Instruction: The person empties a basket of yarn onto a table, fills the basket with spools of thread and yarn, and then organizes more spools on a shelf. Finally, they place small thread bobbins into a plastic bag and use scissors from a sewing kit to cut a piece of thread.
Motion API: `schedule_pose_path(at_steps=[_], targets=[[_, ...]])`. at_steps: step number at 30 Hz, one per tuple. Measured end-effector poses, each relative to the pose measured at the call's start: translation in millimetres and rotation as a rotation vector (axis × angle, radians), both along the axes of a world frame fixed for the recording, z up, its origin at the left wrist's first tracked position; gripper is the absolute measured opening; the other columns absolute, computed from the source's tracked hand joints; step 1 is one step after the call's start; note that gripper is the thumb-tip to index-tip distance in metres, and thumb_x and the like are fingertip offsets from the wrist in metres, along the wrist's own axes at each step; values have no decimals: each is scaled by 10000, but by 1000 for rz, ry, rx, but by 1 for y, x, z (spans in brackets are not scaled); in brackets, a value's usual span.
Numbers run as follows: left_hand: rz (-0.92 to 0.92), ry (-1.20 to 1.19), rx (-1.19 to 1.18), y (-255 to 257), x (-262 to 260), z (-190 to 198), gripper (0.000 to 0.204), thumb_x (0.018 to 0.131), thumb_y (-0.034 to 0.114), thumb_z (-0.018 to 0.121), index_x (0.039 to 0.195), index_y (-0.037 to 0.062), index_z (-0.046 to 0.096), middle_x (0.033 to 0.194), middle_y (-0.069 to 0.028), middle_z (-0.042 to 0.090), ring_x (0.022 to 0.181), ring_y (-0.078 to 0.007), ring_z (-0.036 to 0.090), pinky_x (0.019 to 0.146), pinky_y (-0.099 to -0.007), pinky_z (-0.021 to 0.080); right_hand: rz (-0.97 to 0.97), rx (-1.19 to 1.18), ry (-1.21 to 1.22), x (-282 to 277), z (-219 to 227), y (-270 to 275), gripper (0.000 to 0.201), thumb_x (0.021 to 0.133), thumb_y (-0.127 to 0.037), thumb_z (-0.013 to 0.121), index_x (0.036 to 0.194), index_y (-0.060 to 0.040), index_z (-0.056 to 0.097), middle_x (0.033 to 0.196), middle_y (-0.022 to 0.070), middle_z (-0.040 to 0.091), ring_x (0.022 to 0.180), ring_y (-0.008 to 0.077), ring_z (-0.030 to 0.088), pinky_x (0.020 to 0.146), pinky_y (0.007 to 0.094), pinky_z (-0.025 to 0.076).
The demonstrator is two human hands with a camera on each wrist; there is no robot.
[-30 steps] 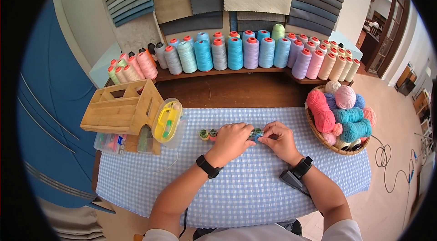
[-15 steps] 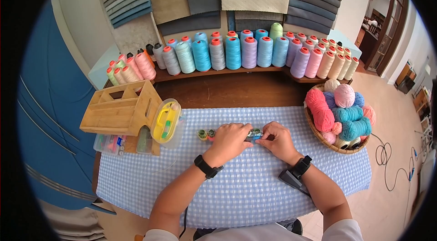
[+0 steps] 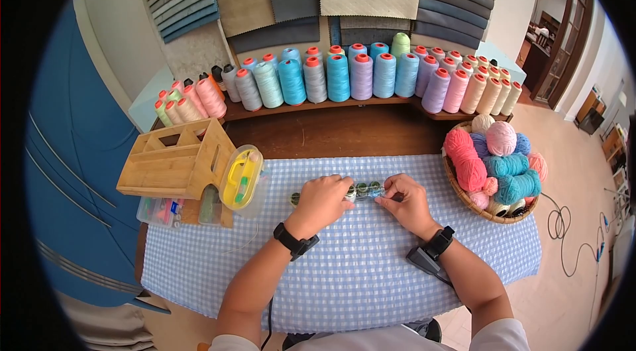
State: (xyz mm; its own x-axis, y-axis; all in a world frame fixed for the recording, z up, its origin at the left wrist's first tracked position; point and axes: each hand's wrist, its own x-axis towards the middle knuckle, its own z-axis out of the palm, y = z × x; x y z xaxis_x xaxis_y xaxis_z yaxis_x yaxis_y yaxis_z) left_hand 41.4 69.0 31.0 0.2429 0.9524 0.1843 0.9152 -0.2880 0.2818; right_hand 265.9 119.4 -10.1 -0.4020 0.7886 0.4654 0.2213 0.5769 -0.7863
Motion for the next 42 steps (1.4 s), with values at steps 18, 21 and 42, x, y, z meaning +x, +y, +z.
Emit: schedule_pose_path(at_steps=[18, 21, 42], targets=[[-7, 1, 29, 1, 0, 0, 354, 790, 281, 819, 1036, 59, 694, 881, -91, 713, 816, -283, 715, 699, -408, 563, -35, -68, -10, 0, 4, -3, 222, 757, 4, 845, 741, 6, 624, 945, 103, 699, 808, 184, 665, 691, 305, 536], [1, 18, -3, 0, 0, 1, 396, 797, 291, 813, 1104, 69, 697, 928, -82, 726, 835, -276, 715, 720, -405, 563, -35, 8, -25, 0, 1, -1, 229, 761, -6, 846, 747, 6, 618, 945, 99, 694, 803, 173, 659, 682, 302, 532], [-21, 10, -4, -1, 1, 1, 376, 799, 271, 811, 1088, 58, 699, 888, -93, 709, 826, -293, 706, 715, -419, 555, -36, -120, 15, 0, -7, 2, 197, 824, -28, 809, 832, -3, 613, 941, 105, 691, 754, 165, 680, 666, 283, 569]])
